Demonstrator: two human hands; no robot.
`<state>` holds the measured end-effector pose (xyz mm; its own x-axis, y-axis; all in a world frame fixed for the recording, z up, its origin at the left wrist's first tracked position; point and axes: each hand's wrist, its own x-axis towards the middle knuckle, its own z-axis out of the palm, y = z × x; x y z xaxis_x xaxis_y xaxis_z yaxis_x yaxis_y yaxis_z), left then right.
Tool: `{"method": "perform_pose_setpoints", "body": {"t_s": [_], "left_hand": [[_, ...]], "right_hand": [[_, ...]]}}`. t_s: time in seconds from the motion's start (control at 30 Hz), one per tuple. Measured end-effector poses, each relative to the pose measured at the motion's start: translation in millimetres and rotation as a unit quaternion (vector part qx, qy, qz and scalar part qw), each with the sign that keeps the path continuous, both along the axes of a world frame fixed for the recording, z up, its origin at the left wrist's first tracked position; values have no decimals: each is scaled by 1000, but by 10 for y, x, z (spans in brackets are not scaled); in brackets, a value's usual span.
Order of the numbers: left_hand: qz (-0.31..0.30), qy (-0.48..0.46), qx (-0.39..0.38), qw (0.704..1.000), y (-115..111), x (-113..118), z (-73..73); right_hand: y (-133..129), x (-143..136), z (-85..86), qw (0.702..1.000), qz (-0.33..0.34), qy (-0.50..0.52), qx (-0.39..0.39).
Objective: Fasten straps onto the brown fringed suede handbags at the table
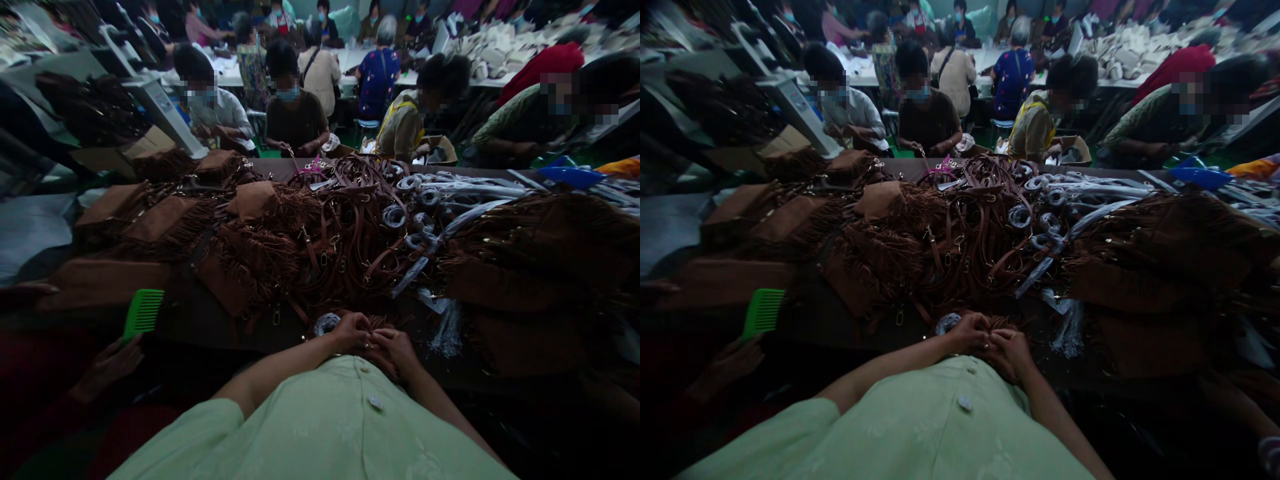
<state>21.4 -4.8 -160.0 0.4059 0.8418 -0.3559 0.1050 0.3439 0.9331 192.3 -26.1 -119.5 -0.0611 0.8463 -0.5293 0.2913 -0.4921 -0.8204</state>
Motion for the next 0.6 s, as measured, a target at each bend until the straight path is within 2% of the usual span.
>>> {"method": "perform_pose_setpoints", "body": {"t_s": [0.1,0.27,0.5,0.6], "left_hand": [[-21,-2,20,1000,5,-15,34],[-21,-3,16,1000,1,-20,55],[-22,-40,-34,998,-5,-26,11],[-19,-38,-38,998,1,-29,14]], "right_hand": [[15,-21,24,1000,23,-1,6],[41,-22,12,997,70,5,-10],[-4,-12,-95,993,15,76,-90],[-27,-34,-96,991,9,83,-101]]}}
